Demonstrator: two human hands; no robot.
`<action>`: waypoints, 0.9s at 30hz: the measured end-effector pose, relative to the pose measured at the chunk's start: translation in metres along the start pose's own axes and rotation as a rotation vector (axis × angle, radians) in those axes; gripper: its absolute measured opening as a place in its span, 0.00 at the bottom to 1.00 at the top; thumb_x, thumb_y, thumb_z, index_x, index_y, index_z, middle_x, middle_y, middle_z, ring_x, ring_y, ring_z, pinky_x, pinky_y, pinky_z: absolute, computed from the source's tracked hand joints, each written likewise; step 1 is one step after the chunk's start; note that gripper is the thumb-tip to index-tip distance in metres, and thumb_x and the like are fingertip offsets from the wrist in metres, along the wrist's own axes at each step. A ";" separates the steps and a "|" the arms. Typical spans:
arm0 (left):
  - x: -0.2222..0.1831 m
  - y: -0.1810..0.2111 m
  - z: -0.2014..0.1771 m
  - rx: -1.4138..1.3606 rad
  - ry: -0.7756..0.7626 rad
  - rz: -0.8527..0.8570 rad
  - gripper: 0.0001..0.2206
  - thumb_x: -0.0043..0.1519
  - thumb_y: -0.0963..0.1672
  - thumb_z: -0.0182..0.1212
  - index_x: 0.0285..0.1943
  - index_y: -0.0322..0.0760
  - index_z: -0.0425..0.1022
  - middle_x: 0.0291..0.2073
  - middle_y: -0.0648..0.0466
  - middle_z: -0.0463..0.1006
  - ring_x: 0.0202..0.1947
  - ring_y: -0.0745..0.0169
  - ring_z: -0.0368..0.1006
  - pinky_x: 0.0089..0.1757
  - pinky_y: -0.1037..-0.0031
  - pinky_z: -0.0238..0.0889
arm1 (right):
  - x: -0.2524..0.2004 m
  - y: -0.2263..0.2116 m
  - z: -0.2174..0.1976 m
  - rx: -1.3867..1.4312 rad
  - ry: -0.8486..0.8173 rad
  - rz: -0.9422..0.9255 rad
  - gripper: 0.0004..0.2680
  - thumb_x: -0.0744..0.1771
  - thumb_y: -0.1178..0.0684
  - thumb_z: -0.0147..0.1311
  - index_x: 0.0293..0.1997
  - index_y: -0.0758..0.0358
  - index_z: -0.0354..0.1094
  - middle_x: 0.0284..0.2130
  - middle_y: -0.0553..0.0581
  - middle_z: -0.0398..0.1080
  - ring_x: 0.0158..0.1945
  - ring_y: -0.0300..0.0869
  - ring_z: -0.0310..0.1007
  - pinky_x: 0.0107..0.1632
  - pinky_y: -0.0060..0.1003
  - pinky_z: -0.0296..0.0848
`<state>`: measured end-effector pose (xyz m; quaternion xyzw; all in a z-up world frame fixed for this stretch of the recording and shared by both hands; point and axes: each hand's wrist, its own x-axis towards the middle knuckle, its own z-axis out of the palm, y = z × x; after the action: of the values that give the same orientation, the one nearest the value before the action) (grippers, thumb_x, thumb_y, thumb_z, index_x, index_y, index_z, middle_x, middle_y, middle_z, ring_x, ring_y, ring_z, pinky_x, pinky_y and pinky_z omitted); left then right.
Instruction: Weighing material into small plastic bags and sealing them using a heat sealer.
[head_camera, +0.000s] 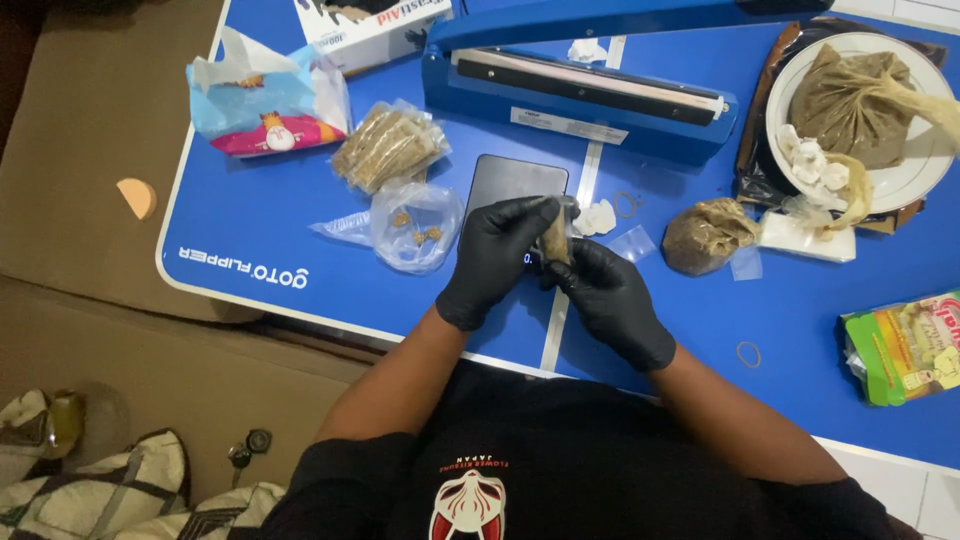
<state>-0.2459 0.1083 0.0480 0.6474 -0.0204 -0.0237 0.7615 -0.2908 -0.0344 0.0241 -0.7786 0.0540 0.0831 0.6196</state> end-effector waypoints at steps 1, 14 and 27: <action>0.000 0.002 0.000 0.037 0.008 0.059 0.05 0.65 0.42 0.68 0.45 0.36 0.84 0.32 0.34 0.82 0.45 0.26 0.74 0.45 0.59 0.76 | 0.000 0.008 0.000 -0.018 0.016 0.003 0.07 0.68 0.50 0.63 0.46 0.58 0.78 0.31 0.61 0.80 0.42 0.50 0.82 0.48 0.42 0.72; 0.002 -0.004 -0.010 0.106 0.014 0.111 0.04 0.66 0.41 0.66 0.45 0.37 0.85 0.32 0.34 0.82 0.47 0.31 0.73 0.45 0.61 0.76 | -0.003 0.008 0.003 -0.055 -0.027 0.013 0.06 0.69 0.51 0.60 0.49 0.57 0.77 0.33 0.66 0.79 0.46 0.63 0.78 0.49 0.44 0.74; 0.043 0.030 -0.107 0.264 -0.020 0.329 0.07 0.68 0.38 0.55 0.51 0.33 0.78 0.43 0.41 0.82 0.50 0.49 0.79 0.50 0.61 0.76 | -0.004 0.007 -0.019 -0.179 -0.167 -0.130 0.11 0.70 0.53 0.52 0.59 0.59 0.71 0.47 0.64 0.79 0.51 0.54 0.80 0.55 0.49 0.76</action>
<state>-0.1956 0.2160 0.0603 0.7293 -0.1364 0.0973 0.6634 -0.2945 -0.0544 0.0221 -0.8230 -0.0560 0.1116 0.5541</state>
